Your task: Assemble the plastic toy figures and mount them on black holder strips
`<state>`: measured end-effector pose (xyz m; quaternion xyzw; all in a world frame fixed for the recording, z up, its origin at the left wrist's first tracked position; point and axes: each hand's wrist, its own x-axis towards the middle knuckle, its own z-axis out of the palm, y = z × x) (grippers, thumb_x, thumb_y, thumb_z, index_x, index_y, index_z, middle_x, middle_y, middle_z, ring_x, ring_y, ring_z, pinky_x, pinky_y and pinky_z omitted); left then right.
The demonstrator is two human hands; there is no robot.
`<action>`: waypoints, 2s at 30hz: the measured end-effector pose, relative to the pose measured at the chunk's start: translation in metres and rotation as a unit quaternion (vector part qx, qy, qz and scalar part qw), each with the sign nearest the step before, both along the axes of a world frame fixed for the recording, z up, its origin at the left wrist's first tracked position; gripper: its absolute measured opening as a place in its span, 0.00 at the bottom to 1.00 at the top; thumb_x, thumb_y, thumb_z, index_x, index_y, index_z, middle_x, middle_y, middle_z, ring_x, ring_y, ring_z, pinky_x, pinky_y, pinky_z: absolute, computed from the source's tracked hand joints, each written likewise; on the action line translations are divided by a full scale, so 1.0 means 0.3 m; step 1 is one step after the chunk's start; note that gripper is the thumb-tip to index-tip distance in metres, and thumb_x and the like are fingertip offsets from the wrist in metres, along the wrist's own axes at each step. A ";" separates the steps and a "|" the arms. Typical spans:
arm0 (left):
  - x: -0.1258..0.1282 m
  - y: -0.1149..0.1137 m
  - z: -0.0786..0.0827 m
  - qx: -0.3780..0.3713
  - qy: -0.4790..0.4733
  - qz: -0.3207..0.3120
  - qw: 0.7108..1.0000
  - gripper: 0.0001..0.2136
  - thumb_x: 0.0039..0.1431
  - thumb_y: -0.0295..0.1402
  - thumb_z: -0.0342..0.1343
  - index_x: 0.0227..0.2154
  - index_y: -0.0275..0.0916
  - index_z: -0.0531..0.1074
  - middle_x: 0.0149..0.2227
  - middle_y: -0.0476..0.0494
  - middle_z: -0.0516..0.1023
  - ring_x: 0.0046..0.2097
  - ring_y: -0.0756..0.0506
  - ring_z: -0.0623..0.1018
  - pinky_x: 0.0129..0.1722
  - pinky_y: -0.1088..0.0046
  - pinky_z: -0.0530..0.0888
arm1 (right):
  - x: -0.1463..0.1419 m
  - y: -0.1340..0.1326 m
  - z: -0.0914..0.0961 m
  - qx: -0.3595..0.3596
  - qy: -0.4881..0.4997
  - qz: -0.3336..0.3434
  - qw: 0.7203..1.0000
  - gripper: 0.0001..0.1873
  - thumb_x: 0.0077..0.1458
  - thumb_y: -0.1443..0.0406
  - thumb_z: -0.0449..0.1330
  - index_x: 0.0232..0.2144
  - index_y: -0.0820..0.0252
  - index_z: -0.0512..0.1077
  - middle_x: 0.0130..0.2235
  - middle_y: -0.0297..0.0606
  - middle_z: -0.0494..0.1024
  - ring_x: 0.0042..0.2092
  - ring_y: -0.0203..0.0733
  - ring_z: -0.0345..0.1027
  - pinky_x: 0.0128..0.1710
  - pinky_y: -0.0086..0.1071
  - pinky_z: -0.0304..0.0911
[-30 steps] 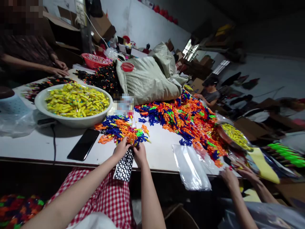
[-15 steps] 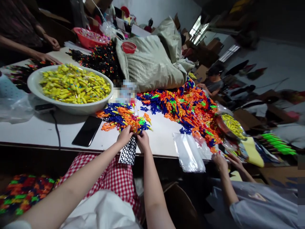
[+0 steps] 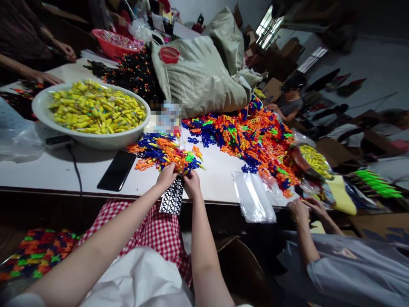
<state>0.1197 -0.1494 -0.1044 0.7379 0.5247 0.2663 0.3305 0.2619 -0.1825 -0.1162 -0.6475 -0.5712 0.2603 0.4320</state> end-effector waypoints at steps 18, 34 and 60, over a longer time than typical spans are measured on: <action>-0.008 0.013 -0.015 0.056 0.034 -0.063 0.996 0.07 0.50 0.24 0.54 0.34 0.35 0.70 0.37 0.39 0.73 0.44 0.41 0.71 0.45 0.66 0.68 | -0.003 -0.066 -0.022 -0.029 -0.058 -0.085 0.994 0.12 0.44 0.59 0.57 0.27 0.61 0.74 0.32 0.39 0.76 0.36 0.44 0.66 0.39 0.35 0.60; -0.015 0.014 -0.029 0.086 0.003 -0.077 0.993 0.18 0.50 0.28 0.56 0.46 0.36 0.66 0.42 0.40 0.73 0.48 0.41 0.69 0.47 0.66 0.68 | -0.006 -0.064 -0.004 -0.032 -0.049 -0.057 0.997 0.11 0.44 0.60 0.57 0.28 0.61 0.74 0.32 0.39 0.77 0.37 0.44 0.68 0.38 0.35 0.62; -0.028 -0.114 0.052 0.176 -0.038 0.042 0.983 0.24 0.57 0.29 0.48 0.57 0.35 0.52 0.56 0.33 0.63 0.59 0.41 0.61 0.57 0.59 0.60 | 0.175 0.052 0.115 -0.010 -0.109 -0.102 0.989 0.18 0.42 0.68 0.56 0.39 0.64 0.74 0.44 0.47 0.74 0.47 0.47 0.64 0.50 0.41 0.56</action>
